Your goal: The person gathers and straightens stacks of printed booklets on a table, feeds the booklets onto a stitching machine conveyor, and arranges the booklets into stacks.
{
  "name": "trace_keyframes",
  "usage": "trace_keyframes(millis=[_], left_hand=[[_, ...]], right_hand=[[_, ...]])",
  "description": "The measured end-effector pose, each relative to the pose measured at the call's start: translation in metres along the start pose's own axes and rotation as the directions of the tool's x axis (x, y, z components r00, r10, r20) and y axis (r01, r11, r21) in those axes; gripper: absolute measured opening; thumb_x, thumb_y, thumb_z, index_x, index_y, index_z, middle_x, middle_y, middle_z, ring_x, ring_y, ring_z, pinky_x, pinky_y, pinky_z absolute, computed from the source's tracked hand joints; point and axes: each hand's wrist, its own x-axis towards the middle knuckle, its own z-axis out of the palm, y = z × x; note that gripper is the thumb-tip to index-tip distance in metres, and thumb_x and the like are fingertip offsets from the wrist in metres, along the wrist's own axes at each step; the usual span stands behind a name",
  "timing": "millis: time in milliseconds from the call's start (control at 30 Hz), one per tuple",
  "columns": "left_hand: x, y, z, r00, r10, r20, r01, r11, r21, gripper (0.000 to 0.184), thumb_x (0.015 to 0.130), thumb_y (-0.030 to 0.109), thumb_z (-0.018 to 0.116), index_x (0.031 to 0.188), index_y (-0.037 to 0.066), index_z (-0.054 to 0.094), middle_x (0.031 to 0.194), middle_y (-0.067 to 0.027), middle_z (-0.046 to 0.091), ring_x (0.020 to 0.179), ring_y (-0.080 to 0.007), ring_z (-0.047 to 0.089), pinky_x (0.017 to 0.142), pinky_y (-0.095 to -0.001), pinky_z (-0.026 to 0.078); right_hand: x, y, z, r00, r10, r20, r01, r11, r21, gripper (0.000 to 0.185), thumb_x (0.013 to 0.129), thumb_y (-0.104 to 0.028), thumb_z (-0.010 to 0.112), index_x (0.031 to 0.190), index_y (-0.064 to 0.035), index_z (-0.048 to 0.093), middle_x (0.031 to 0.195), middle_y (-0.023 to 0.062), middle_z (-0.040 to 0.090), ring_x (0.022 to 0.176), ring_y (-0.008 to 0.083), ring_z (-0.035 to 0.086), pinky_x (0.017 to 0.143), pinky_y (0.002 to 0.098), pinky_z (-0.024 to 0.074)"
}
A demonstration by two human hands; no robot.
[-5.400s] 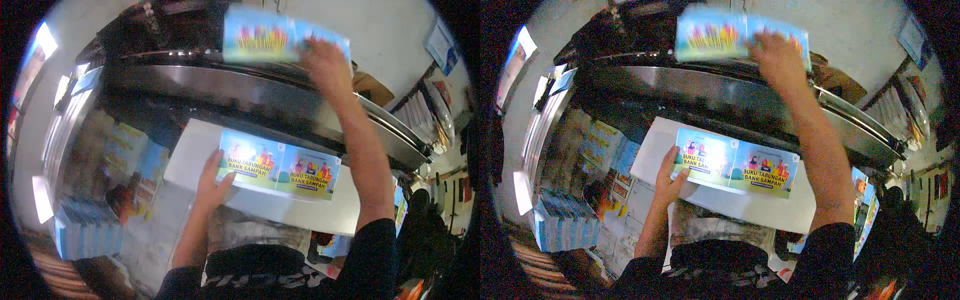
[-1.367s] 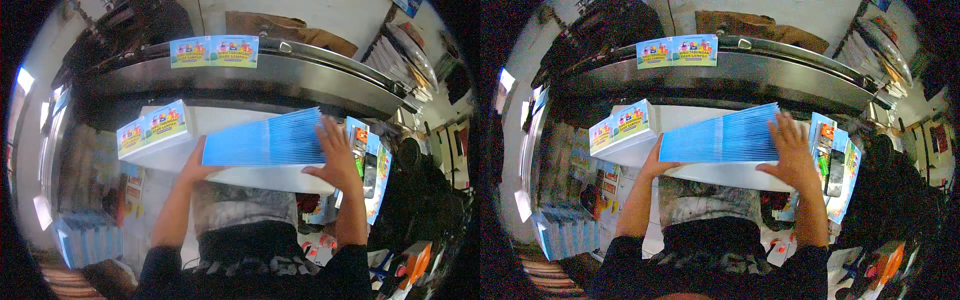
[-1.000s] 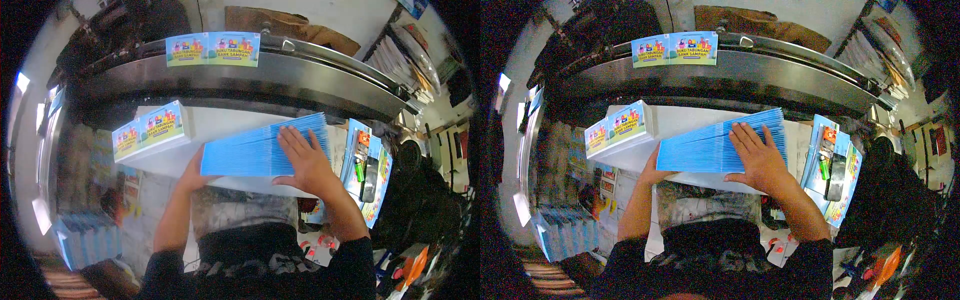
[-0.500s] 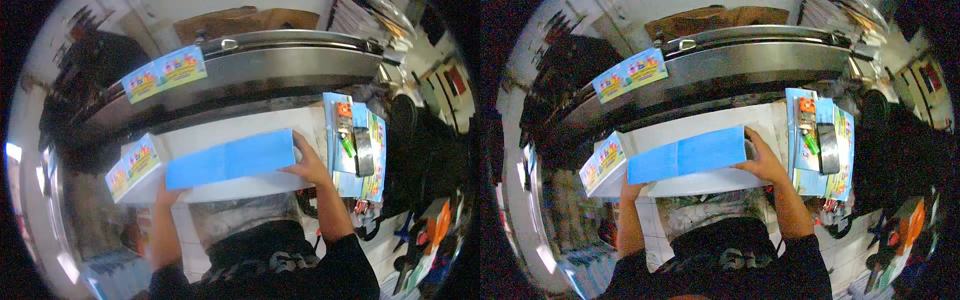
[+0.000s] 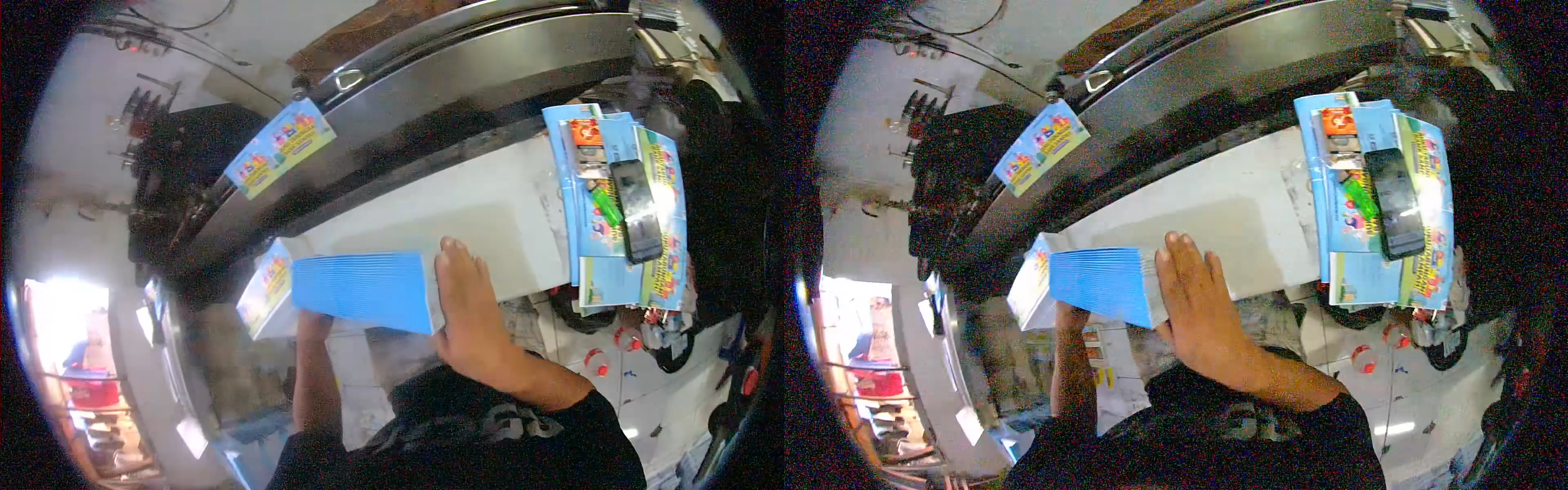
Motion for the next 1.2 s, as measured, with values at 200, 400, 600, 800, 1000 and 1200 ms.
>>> trace_keyframes(millis=[200,400,600,800,1000,1200], left_hand=[[0.000,0.003,0.022,0.974,0.116,0.193,-0.210,0.779,0.591,0.033,0.091,0.016,0.057,0.121,0.003,0.053,0.115,-0.0074,0.060,0.103,-0.0215,0.058,0.092,-0.0358,0.046],[-0.025,-0.032,0.061,0.955,0.295,0.009,-0.283,0.907,0.312,0.037,0.087,0.007,0.061,0.121,-0.001,0.051,0.118,-0.0098,0.058,0.106,-0.0249,0.056,0.094,-0.0383,0.044],[-0.036,-0.007,0.088,0.975,0.185,0.122,-0.220,0.760,0.611,0.047,0.083,0.008,0.067,0.124,-0.001,0.047,0.116,-0.0106,0.058,0.105,-0.0229,0.056,0.094,-0.0384,0.043],[-0.048,0.033,0.131,0.970,0.181,0.163,-0.242,0.646,0.724,0.043,0.078,0.011,0.069,0.116,-0.002,0.053,0.107,-0.0095,0.061,0.094,-0.0199,0.057,0.085,-0.0344,0.045],[-0.024,0.014,0.164,0.988,-0.072,0.133,-0.004,0.866,0.500,0.041,0.083,0.020,0.069,0.116,-0.002,0.057,0.105,-0.0098,0.064,0.097,-0.0175,0.058,0.087,-0.0328,0.046],[-0.015,0.029,0.167,0.962,-0.172,0.211,-0.040,0.678,0.734,0.045,0.085,0.035,0.067,0.112,0.000,0.063,0.111,-0.0149,0.064,0.099,-0.0238,0.061,0.088,-0.0340,0.046]], right_hand=[[-0.002,0.003,0.007,1.000,-0.005,-0.004,0.005,0.990,-0.140,0.098,0.069,-0.015,0.069,0.146,0.0030,0.012,0.150,0.0293,0.014,0.138,0.0468,0.018,0.110,0.0590,0.0177],[-0.018,0.080,-0.005,0.982,0.184,-0.043,-0.171,0.963,0.210,0.092,0.080,-0.018,0.065,0.147,0.0011,0.006,0.153,0.0238,0.013,0.142,0.0385,0.014,0.115,0.0436,0.0149],[-0.018,0.087,-0.015,0.973,0.198,-0.120,-0.180,0.973,0.146,0.091,0.081,-0.024,0.069,0.147,0.0024,0.011,0.148,0.0269,0.023,0.138,0.0389,0.025,0.113,0.0406,0.0225],[0.003,0.049,-0.051,0.920,0.372,-0.126,-0.372,0.928,0.023,0.088,0.081,-0.035,0.069,0.143,0.0049,0.021,0.139,0.0301,0.036,0.129,0.0422,0.038,0.104,0.0432,0.0343],[0.029,0.050,-0.092,0.751,0.658,0.047,-0.640,0.744,-0.190,0.081,0.078,-0.051,0.066,0.136,0.0002,0.040,0.118,0.0262,0.056,0.105,0.0449,0.056,0.089,0.0479,0.0468],[0.036,0.021,-0.048,0.959,-0.030,0.283,0.228,0.677,-0.700,0.060,0.076,-0.041,0.068,0.122,-0.0055,0.054,0.129,0.0162,0.050,0.118,0.0333,0.048,0.092,0.0454,0.0450]])
